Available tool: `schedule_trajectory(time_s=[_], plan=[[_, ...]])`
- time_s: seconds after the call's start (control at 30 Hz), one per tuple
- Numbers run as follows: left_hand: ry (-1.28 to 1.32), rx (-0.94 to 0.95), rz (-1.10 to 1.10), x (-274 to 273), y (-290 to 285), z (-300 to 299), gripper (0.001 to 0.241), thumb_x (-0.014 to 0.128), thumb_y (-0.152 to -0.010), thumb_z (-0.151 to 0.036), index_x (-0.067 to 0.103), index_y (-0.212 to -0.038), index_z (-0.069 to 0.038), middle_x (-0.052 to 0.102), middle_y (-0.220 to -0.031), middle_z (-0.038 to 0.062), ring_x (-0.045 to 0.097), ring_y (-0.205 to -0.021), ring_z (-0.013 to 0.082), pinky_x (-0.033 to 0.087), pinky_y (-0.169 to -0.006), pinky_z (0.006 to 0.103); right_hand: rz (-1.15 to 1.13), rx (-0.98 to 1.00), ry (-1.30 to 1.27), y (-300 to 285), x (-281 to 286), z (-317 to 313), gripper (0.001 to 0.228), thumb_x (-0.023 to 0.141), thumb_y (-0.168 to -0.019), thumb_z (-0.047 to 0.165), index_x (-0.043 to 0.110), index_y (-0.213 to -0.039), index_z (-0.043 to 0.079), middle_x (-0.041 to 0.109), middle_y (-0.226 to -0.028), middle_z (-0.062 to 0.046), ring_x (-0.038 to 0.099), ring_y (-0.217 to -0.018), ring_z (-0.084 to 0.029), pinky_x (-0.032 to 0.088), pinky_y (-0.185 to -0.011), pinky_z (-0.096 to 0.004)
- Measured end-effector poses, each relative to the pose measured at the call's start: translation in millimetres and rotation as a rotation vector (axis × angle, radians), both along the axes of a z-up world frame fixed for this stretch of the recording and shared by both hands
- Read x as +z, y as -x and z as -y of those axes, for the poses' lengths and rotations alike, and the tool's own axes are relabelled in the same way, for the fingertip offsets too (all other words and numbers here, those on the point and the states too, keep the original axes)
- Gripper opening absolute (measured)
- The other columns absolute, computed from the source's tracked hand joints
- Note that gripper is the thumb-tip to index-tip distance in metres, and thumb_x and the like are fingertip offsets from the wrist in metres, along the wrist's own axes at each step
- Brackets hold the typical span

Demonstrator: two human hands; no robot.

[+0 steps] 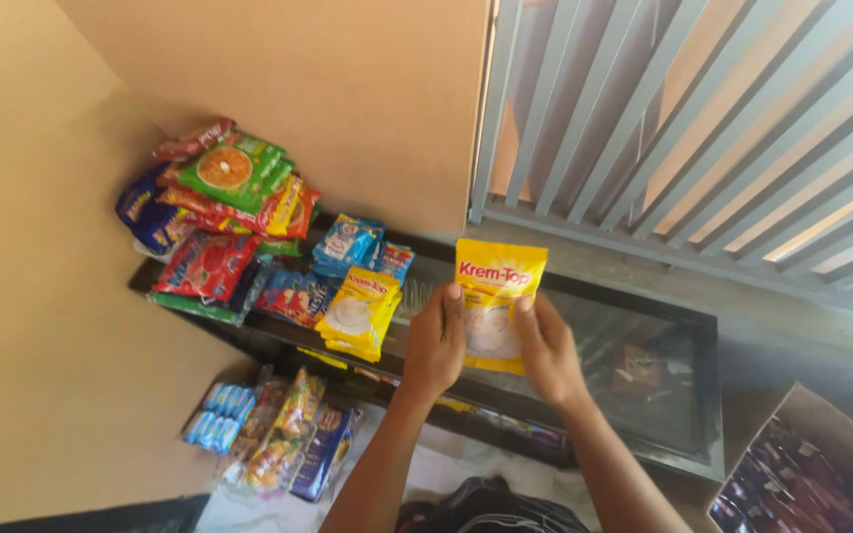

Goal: Checking and arranging various food and drink sachet packets on a counter and inside a display case.

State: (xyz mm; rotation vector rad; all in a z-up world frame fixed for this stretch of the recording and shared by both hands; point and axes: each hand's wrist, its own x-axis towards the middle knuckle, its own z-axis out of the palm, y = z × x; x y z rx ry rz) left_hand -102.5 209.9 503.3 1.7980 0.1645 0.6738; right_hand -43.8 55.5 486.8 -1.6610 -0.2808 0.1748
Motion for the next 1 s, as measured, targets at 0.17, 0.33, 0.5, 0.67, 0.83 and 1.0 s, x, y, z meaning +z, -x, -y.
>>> schedule_trajectory(time_s=[0.17, 0.33, 0.5, 0.67, 0.83, 1.0], plan=[[0.033, 0.059, -0.248, -53.7, 16.9, 2.6, 0.044, 0.046, -0.105, -0.042, 0.069, -0.108, -0.004, 0.07, -0.077, 0.018, 0.071, -0.07, 0.0336, 0.051, -0.063, 0.0413, -0.08, 0.153, 0.039, 19.4, -44.5, 2.8, 0.031, 0.057, -0.104, 0.027, 0.064, -0.118, 0.0, 0.071, -0.099, -0.005, 0.062, -0.087, -0.008, 0.053, -0.076, -0.027], [0.101, 0.114, -0.302, -124.1, 36.8, -19.0, 0.044, 0.049, -0.106, -0.041, 0.07, -0.108, -0.003, 0.073, -0.085, 0.018, 0.072, -0.078, 0.0308, 0.053, -0.068, 0.0395, -0.187, 0.169, -0.068, 37.6, -97.8, -17.8, 0.044, 0.062, -0.099, 0.02, 0.049, -0.135, -0.002, 0.074, -0.104, -0.011, 0.068, -0.089, -0.011, 0.057, -0.074, -0.029], [0.265, 0.09, -0.48, -140.6, 56.7, -74.2, 0.047, 0.05, -0.106, -0.043, 0.069, -0.117, 0.0, 0.074, -0.092, 0.02, 0.069, -0.085, 0.0311, 0.055, -0.076, 0.0392, -0.146, 0.184, 0.068, 46.7, -110.1, -64.3, 0.063, 0.065, -0.097, 0.015, 0.035, -0.151, -0.001, 0.072, -0.105, -0.013, 0.068, -0.092, -0.012, 0.057, -0.076, -0.028], [-0.059, 0.14, -0.25, -121.6, 48.8, -137.7, 0.051, 0.058, -0.105, -0.037, 0.06, -0.134, 0.005, 0.069, -0.118, 0.024, 0.07, -0.105, 0.0347, 0.054, -0.088, 0.0416, -0.277, 0.177, -0.003, 45.3, -91.0, -137.8, 0.074, 0.068, -0.092, 0.012, 0.027, -0.153, 0.0, 0.067, -0.119, -0.01, 0.072, -0.102, -0.016, 0.06, -0.081, -0.03], [-0.363, 0.174, -0.247, -108.8, 30.1, -195.4, 0.045, 0.06, -0.103, -0.027, 0.061, -0.136, 0.004, 0.07, -0.114, 0.024, 0.065, -0.106, 0.0416, 0.05, -0.095, 0.0481, -0.131, 0.101, 0.065, 34.1, -103.1, -195.5, 0.067, 0.072, -0.094, 0.013, 0.04, -0.15, -0.004, 0.073, -0.122, -0.015, 0.071, -0.104, -0.016, 0.06, -0.083, -0.029], [-0.469, 0.157, -0.376, -154.8, 17.2, -226.5, 0.045, 0.06, -0.101, -0.029, 0.06, -0.134, 0.001, 0.065, -0.124, 0.024, 0.058, -0.117, 0.0429, 0.046, -0.103, 0.0503, 0.06, 0.018, 0.656, 29.4, -117.4, -229.5, 0.064, 0.071, -0.097, 0.032, 0.048, -0.15, 0.006, 0.066, -0.127, -0.018, 0.072, -0.105, -0.029, 0.059, -0.088, -0.039]])
